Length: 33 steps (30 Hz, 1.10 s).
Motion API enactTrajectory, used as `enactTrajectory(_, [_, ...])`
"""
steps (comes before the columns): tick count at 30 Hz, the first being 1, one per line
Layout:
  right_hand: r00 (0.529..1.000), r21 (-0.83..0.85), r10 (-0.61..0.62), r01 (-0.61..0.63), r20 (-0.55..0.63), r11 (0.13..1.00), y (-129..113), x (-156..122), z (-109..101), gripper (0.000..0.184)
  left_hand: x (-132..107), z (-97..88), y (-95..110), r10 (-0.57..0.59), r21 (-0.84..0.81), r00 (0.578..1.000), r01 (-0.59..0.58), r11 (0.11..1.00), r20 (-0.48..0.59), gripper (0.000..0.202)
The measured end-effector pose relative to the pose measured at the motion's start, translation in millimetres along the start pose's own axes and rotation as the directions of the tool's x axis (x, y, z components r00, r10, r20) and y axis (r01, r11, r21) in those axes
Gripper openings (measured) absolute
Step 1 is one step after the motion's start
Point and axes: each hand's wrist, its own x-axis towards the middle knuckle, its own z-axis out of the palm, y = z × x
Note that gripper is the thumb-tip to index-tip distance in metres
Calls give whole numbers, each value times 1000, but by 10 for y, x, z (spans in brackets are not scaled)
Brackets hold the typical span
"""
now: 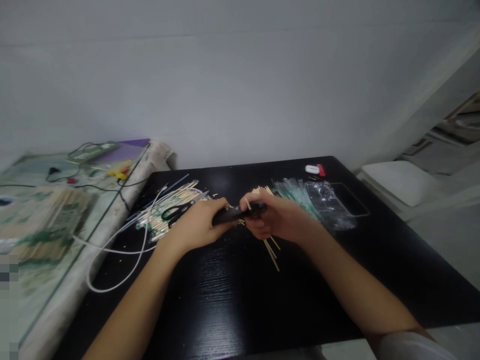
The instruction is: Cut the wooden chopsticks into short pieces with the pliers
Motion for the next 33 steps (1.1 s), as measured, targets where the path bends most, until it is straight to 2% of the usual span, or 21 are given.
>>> enactTrajectory(1, [1000, 1, 0, 0, 3, 1000, 3, -5, 8, 40, 2, 9, -6, 10, -2, 1000, -10, 1000, 0, 7])
enactTrajectory(4, [1000, -1, -2, 2, -22, 1000, 26, 2, 35, 34, 5, 28, -36, 25, -1, 1000, -25, 1000, -1, 28])
enactTrajectory(7, [998, 3, 7, -7, -54, 1000, 47, 31, 57, 28, 8, 39, -64, 23, 18, 1000, -24, 1000, 8, 32])
enactTrajectory(10, [997, -7, -2, 1, -81, 1000, 56, 57, 73, 31, 15, 56, -90, 37, 19, 999, -37, 999, 15, 35])
enactTrajectory(14, [994, -7, -31, 30, -104, 1000, 55, 64, 64, 34, 30, 85, -141, 60, 97, 996, -52, 994, -72, 37])
enactTrajectory(18, [992, 61, -44, 52, -122, 997, 52, 57, 24, 31, 37, 99, -201, 30, 143, 986, -6, 990, -163, 30])
enactTrajectory(25, [988, 103, -27, 43, -155, 994, 56, 83, 55, 35, 52, 116, -223, 27, 128, 998, -19, 992, -56, 23])
enactTrajectory(30, [986, 106, -3, 21, -165, 994, 66, 65, 66, 40, 68, 156, -264, 52, 39, 998, -50, 998, -37, 37])
enactTrajectory(33, [987, 88, -30, 44, -159, 995, 79, 50, 57, 34, 66, 156, -276, 45, 50, 998, -43, 998, -43, 37])
